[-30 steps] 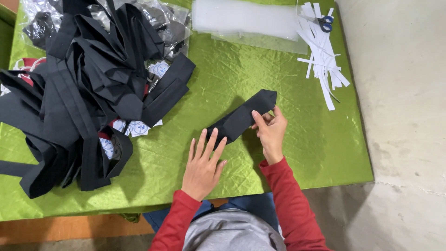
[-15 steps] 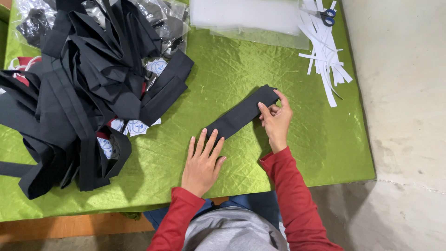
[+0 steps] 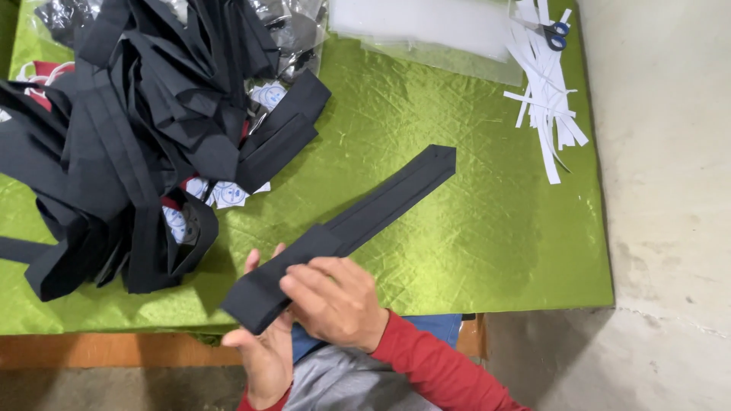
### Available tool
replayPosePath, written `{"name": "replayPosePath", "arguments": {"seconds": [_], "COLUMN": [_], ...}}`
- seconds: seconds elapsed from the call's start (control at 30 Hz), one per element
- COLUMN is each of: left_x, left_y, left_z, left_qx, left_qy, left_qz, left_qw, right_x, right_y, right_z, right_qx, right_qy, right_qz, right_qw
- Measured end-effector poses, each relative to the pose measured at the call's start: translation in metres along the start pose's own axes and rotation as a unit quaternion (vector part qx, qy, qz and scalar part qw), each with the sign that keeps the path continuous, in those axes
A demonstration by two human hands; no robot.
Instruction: The person folds a black necktie on a green table, places a small label on it, and slides it into a clear plastic sleeve. The person then picks up another tie and begins folding it in the same manner.
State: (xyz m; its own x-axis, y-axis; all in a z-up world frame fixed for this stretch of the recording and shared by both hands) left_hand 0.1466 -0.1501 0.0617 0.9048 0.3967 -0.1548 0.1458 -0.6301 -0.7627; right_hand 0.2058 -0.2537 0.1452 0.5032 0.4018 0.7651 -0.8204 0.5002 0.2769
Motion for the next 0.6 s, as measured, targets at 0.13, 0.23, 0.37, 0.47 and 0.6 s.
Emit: {"name": "replayPosePath", "arguments": {"seconds": [0.13, 0.23, 0.37, 0.47, 0.6], "left_x": [-0.004, 0.001, 0.007, 0.003, 0.003], "left_y": [-0.014, -0.015, -0.059, -0.065, -0.069], "left_z": [0.048, 0.077, 0.060, 0.104, 0.139], "left_qx": [-0.086, -0.148, -0.100, 0.013, 0.219], "left_qy": [-0.079, -0.070, -0.219, -0.220, -0.303], "left_qz": [0.050, 0.072, 0.101, 0.033, 0.009], "left_qw": [0.992, 0.984, 0.965, 0.975, 0.927], "right_x": [-0.018, -0.037, -0.046, -0.058, -0.062], "right_y": [0.034, 0.032, -0.005, -0.099, -0.201], "right_z": [-0.039, -0.057, -0.056, -0.044, -0.005], "right_qx": [0.075, 0.128, 0.126, -0.015, -0.119], "right_qy": [0.127, 0.210, 0.191, 0.154, 0.112], "right_qz": [0.109, 0.122, 0.073, -0.085, -0.254], "right_qw": [0.983, 0.962, 0.971, 0.984, 0.953]}}
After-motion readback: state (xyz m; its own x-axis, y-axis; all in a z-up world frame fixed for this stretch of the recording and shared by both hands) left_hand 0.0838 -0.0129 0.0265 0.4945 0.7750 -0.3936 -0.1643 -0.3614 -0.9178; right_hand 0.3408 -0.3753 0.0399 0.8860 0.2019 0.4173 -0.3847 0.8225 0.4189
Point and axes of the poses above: each hand's wrist, its own x-axis towards the middle knuckle, its own z-axis out of the back of the hand, y = z × x, the point moved 6 cm from there along x, towards the middle knuckle, and after that the axes turned 7 degrees about -x, right-handed, at the moved point
